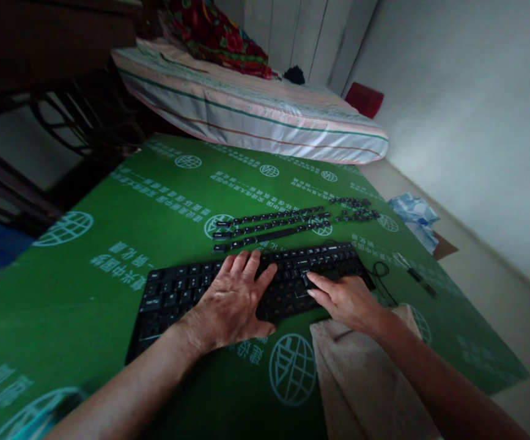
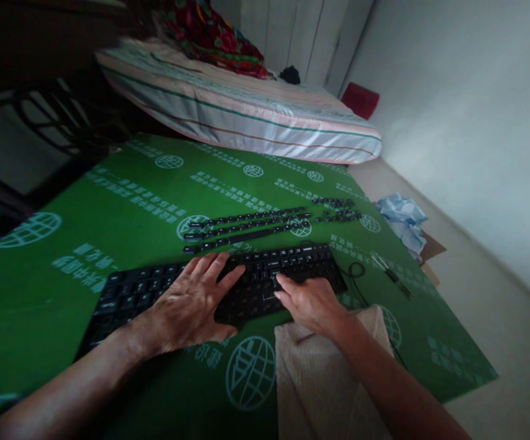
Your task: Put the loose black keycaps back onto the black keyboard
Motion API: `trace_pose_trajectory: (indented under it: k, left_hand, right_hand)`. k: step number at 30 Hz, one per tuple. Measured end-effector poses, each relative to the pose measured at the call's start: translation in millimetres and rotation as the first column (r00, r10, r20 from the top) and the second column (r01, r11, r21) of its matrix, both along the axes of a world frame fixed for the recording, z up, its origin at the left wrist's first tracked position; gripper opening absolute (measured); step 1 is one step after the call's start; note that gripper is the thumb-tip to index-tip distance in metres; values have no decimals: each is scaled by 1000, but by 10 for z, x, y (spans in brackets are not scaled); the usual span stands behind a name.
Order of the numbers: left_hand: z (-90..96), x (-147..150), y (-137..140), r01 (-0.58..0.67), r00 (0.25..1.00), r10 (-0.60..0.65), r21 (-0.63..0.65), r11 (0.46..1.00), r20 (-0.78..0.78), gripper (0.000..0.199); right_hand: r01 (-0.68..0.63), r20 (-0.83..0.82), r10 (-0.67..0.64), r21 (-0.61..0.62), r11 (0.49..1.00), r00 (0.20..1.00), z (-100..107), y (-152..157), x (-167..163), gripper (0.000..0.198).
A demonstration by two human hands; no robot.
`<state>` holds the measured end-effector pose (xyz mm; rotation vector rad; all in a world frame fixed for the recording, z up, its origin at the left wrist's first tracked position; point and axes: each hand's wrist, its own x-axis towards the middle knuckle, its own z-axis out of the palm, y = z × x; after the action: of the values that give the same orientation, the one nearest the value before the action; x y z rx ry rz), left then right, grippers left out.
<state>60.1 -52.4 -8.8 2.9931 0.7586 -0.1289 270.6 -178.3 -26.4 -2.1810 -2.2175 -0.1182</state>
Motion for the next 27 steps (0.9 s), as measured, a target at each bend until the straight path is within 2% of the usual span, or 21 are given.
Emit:
trace_pose_trajectory:
  k: [5, 9, 16, 18, 22, 24, 27]
  left_hand:
    - [-40, -14, 21, 12, 999, -13, 16, 1000, 42, 96]
    - [-11, -5, 29, 8, 1000, -8, -7, 1000, 17, 96]
    - [41, -2, 30, -7, 999, 7, -19, 1000, -35, 96]
    - [42, -7, 33, -6, 999, 6, -4, 1000, -43, 95]
    - [33, -16, 39, 5, 999, -4, 29, 1000, -39, 95]
    - [18, -24, 44, 18, 1000, -17, 45, 999, -27, 95]
    - [-11, -37, 54, 41, 999, -41, 65, 997, 2, 95]
  right_hand:
    - [56, -57, -51, 86, 995, 997, 38, -62, 48, 35]
    - [98, -99, -83, 162, 982, 992, 14, -164, 123, 34]
    - [66, -193, -13, 267, 961, 981, -135, -327, 108, 30]
    - [71, -156, -18, 346, 936, 988, -146, -332, 39, 27]
    - [94, -104, -47, 514, 852, 993, -132, -286, -121, 22]
    - [89, -115, -32, 527, 845, 993, -136, -256, -180, 21]
    - [89, -142, -25, 471, 877, 990, -165, -221, -222, 24]
